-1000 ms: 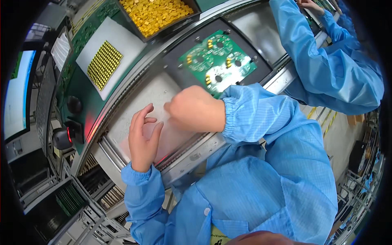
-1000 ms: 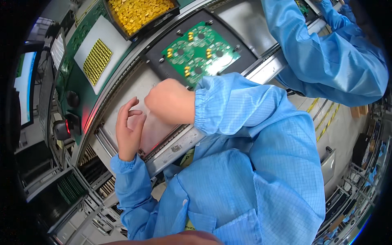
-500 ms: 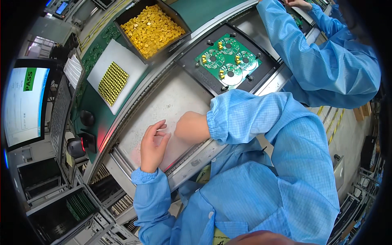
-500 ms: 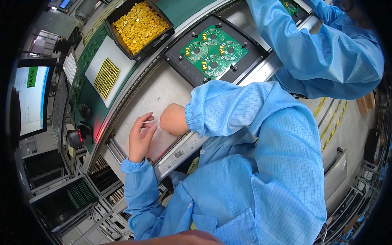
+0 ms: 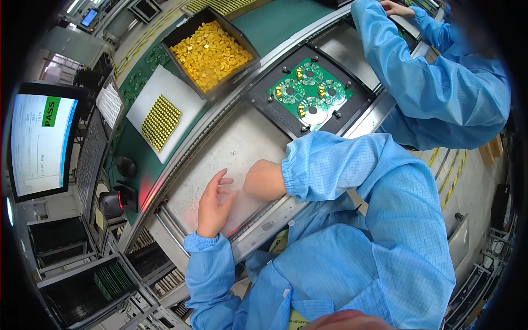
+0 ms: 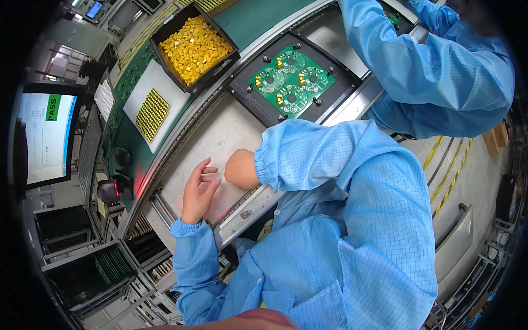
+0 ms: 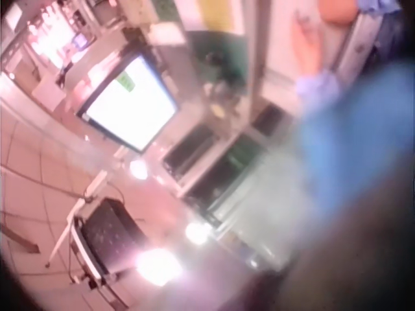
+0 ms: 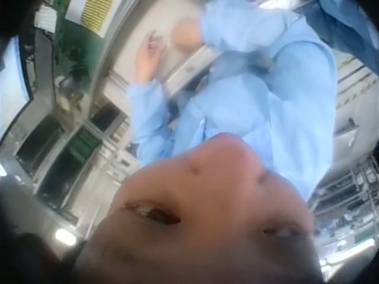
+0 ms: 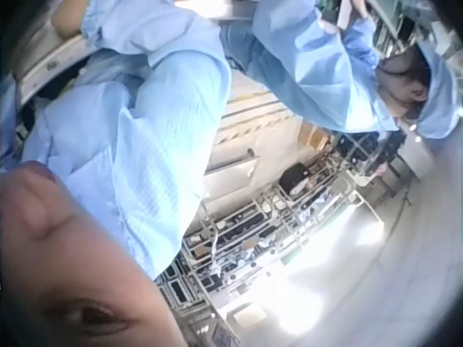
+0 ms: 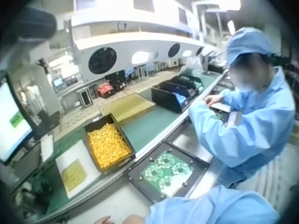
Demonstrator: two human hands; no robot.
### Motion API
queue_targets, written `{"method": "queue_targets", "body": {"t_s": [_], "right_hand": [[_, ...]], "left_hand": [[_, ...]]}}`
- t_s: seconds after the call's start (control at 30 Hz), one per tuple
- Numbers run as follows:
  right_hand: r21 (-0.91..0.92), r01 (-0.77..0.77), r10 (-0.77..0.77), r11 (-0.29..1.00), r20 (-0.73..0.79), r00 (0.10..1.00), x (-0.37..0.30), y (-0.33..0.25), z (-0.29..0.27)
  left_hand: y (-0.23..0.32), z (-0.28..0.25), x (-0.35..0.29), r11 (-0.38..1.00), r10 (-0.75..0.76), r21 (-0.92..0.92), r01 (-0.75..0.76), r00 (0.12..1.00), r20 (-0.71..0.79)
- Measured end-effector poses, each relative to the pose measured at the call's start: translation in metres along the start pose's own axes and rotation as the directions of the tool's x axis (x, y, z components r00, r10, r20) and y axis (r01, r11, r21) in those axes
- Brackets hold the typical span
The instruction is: Assembling electronic components onto printed circuit boards at a manual assembly station.
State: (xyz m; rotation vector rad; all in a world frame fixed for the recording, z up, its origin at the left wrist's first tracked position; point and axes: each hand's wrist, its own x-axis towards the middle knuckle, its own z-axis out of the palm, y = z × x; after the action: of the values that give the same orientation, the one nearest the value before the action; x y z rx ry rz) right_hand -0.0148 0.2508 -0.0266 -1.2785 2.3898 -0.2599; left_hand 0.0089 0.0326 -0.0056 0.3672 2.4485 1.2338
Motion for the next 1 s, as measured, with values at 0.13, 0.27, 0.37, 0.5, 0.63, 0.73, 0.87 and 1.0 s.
{"method": "queue_targets", "body": {"t_s": [0.13, 0.27, 0.37, 0.5, 0.63, 0.73, 0.87, 1.0], "right_hand": [[0.003, 0.061, -0.059, 0.998, -0.159, 0.986, -0.002, 0.004, 0.010], [0.001, 0.041, -0.041, 0.999, -0.105, 0.994, -0.001, 0.005, 0.010], [-0.003, 0.026, -0.026, 1.000, -0.081, 0.996, 0.000, 0.005, 0.009], [-0.004, 0.021, -0.022, 1.000, -0.074, 0.997, 0.000, 0.005, 0.008], [-0.022, -0.043, 0.045, 0.999, 0.100, 0.994, 0.002, 0.001, -0.005], [-0.015, -0.050, 0.052, 0.999, 0.089, 0.995, 0.002, 0.005, 0.004], [-0.012, 0.007, -0.007, 1.000, -0.070, 0.998, 0.000, 0.008, 0.016], [-0.014, 0.008, -0.008, 1.000, -0.033, 0.999, 0.000, 0.006, 0.008]], "left_hand": [[-0.002, 0.002, -0.001, 0.998, -0.045, -0.039, 0.046, 0.999, 0.029], [-0.001, 0.001, -0.001, 1.000, -0.002, -0.018, 0.002, 1.000, 0.004], [0.000, 0.000, -0.001, 1.000, -0.013, -0.003, 0.013, 1.000, 0.002], [-0.001, 0.000, 0.000, 1.000, -0.026, -0.011, 0.026, 1.000, 0.011], [-0.005, 0.000, 0.000, 1.000, -0.008, 0.006, 0.008, 1.000, 0.023], [-0.004, 0.001, 0.001, 1.000, -0.017, -0.002, 0.017, 0.999, 0.040], [0.001, 0.004, -0.001, 0.995, -0.072, -0.062, 0.075, 0.996, 0.051], [0.001, 0.001, -0.002, 0.999, -0.054, -0.006, 0.054, 0.997, 0.052]]}}
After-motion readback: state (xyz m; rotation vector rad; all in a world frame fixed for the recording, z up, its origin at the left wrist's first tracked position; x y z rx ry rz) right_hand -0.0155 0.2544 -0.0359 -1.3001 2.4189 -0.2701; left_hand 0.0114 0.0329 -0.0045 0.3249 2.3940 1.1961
